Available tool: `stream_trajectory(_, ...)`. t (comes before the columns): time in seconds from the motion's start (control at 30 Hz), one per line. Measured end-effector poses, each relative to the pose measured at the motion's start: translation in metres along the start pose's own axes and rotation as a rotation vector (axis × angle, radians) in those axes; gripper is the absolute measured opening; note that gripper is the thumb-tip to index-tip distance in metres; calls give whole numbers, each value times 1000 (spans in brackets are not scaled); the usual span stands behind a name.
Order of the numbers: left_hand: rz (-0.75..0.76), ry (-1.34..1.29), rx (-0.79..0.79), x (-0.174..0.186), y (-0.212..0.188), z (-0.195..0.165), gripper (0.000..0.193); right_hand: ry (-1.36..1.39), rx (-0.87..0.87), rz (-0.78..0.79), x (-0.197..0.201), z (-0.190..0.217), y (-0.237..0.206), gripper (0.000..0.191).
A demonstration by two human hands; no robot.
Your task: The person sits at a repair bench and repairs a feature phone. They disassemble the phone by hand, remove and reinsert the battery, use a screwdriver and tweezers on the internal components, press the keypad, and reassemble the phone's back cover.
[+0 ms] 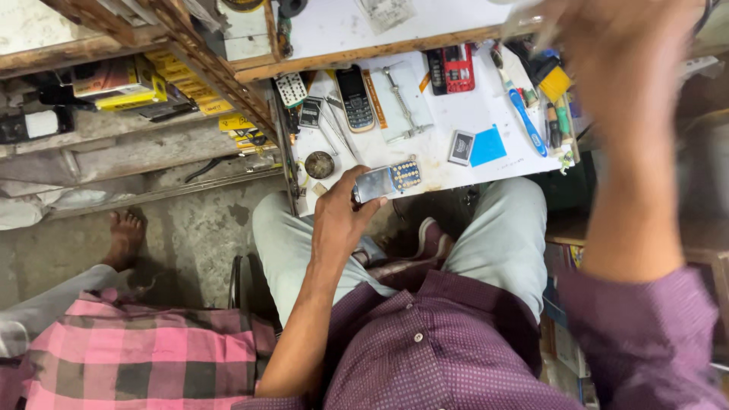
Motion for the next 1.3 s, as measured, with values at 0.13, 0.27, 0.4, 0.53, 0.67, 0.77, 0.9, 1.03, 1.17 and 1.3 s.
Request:
stream_trajectory(0.13,-12,-30,-74,4,4,-4,54,540,-268,266,-71,77,-85,21)
stream_trajectory(0.27,14,-36,-25,1,6,-1,55,398,-226,233,-91,121,-116,29)
stream_trajectory(0.4,0,-22,-63,0,8,-7,55,418,-166,220,-99,139,-122,26)
stream_trajectory(0.53,1,-49,-48,1,7,-6,54,270,-18,218,-100,144,-126,27)
stream_trajectory(0.67,-1,-50,-57,1,7,-7,54,202,72,223,-100,152,-126,29)
stream_trajectory(0.77,-1,-33,-72,0,7,-7,54,129,71,181,-96,156,-120,22)
stream_trajectory(0.9,-35,-74,-145,3,7,-12,55,77,85,152,-90,164,-120,22)
stream_trajectory(1.03,-2,-24,-82,2,4,-7,54,36,71,187,-92,162,-119,22)
stream_trajectory(1.17,10,-25,-21,0,5,-3,54,78,73,161,-91,165,-118,21)
stream_trajectory(1.3,-55,1,-196,7,3,-17,55,106,57,139,-94,167,-115,19)
Point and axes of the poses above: each hand's wrist, its own y-axis towards the middle knuckle, its own x-axis out of the back of the hand, z = x × y, the point moved 9 cm from there along y, towards the middle knuckle, and after that the axes turned 7 degrees about -z, right-handed, at the moved point
